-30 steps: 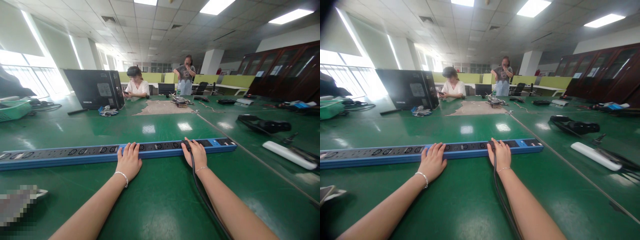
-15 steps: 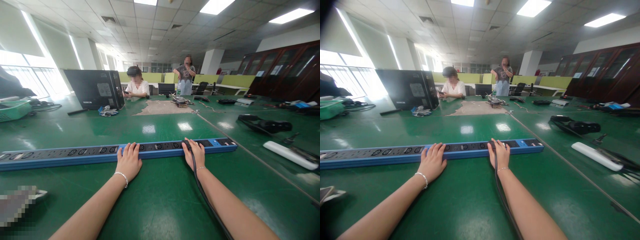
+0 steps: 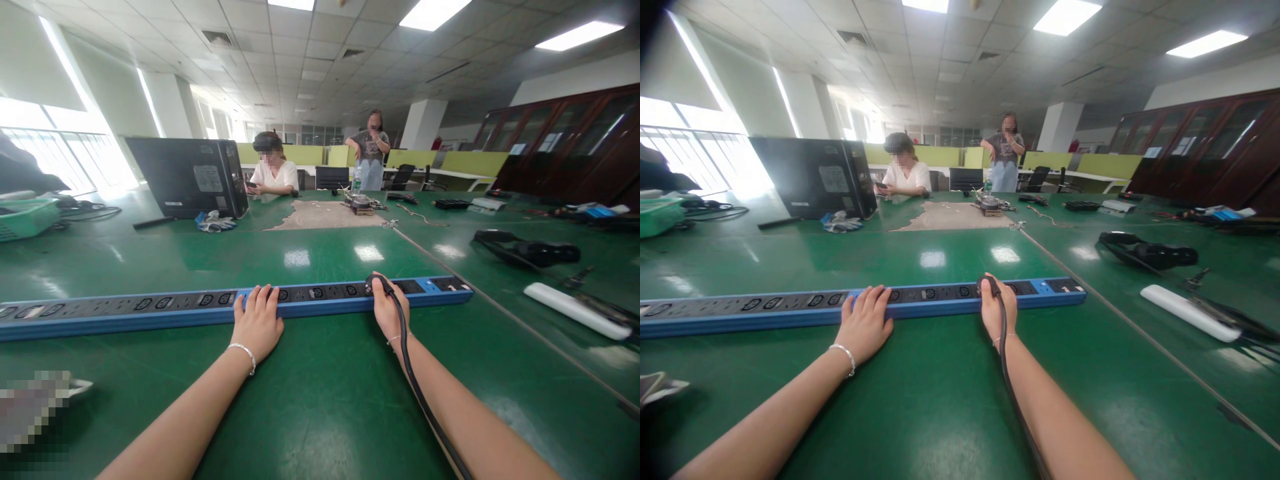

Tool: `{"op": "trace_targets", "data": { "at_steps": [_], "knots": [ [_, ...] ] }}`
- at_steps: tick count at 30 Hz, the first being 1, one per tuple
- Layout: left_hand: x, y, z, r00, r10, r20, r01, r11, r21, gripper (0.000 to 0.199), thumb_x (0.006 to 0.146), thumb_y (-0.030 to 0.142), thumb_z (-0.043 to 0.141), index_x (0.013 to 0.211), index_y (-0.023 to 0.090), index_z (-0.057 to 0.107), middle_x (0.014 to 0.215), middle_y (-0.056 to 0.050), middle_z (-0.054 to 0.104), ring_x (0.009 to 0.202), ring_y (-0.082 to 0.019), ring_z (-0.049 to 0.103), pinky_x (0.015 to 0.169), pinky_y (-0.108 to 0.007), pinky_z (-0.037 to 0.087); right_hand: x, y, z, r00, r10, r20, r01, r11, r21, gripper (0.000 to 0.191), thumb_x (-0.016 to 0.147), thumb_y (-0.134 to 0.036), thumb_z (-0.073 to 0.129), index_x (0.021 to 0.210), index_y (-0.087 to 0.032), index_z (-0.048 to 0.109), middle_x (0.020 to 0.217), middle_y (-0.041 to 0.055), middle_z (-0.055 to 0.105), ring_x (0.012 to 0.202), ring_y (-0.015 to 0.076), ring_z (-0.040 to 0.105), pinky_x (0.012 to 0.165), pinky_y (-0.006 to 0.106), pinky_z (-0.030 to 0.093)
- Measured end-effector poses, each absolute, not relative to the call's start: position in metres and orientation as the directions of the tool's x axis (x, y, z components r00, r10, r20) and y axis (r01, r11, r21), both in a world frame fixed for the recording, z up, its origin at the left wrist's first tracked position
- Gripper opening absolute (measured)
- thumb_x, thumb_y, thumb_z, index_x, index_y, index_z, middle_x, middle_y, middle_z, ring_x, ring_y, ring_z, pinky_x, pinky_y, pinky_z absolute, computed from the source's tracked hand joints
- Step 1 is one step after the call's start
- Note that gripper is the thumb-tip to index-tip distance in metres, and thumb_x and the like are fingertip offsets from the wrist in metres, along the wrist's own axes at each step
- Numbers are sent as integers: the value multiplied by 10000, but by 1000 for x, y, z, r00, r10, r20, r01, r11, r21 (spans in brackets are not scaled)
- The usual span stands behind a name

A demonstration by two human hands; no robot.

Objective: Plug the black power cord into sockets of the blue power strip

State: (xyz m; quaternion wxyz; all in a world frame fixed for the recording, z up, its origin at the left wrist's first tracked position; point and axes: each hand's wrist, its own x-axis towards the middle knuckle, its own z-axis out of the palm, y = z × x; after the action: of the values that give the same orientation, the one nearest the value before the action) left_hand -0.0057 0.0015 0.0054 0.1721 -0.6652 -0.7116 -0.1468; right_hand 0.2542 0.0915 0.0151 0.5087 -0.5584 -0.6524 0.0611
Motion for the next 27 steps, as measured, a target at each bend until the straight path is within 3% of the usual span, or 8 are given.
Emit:
{"op": "trace_targets", "data": {
  "at_steps": [9, 12, 17, 27],
  "knots": [
    [-4, 1, 6, -70, 896, 438, 997, 74, 9, 558, 767, 254, 423, 1317, 166, 397, 1372, -126, 420, 1290, -278, 302, 1068, -516, 131, 168, 58, 29, -63, 841, 537, 516, 488, -704, 340, 884, -400, 372, 998, -219, 636, 1013, 38, 679, 972, 175, 592, 910, 306, 399],
    [-5, 1, 6, -57, 892, 449, 998, 59, 9, 554, 770, 255, 422, 1316, 162, 398, 1374, -121, 420, 1290, -277, 300, 1069, -514, 132, 140, 52, 35, -153, 844, 514, 591, 495, -637, 336, 904, -366, 337, 938, -228, 641, 949, 27, 687, 945, 174, 596, 924, 321, 370],
    [-6, 0, 6, -45, 893, 447, 999, 41, 18, 554, 764, 240, 425, 1312, 168, 406, 1373, -122, 422, 1290, -279, 301, 1070, -517, 123, 116, 52, 34, -76, 859, 506, 756, 380, -532, 345, 891, -372, 371, 987, -184, 644, 1017, 91, 673, 1096, 231, 530, 969, 380, 313],
    [-8, 1, 5, -31, 896, 442, 999, 17, 36, 574, 749, 243, 424, 1316, 162, 393, 1384, -113, 408, 1291, -279, 292, 1070, -517, 120, 108, 54, 29, -50, 842, 537, 829, 335, -448, 399, 885, -367, 375, 1090, -137, 629, 1049, 138, 663, 1101, 252, 537, 952, 403, 339]
  ]
}}
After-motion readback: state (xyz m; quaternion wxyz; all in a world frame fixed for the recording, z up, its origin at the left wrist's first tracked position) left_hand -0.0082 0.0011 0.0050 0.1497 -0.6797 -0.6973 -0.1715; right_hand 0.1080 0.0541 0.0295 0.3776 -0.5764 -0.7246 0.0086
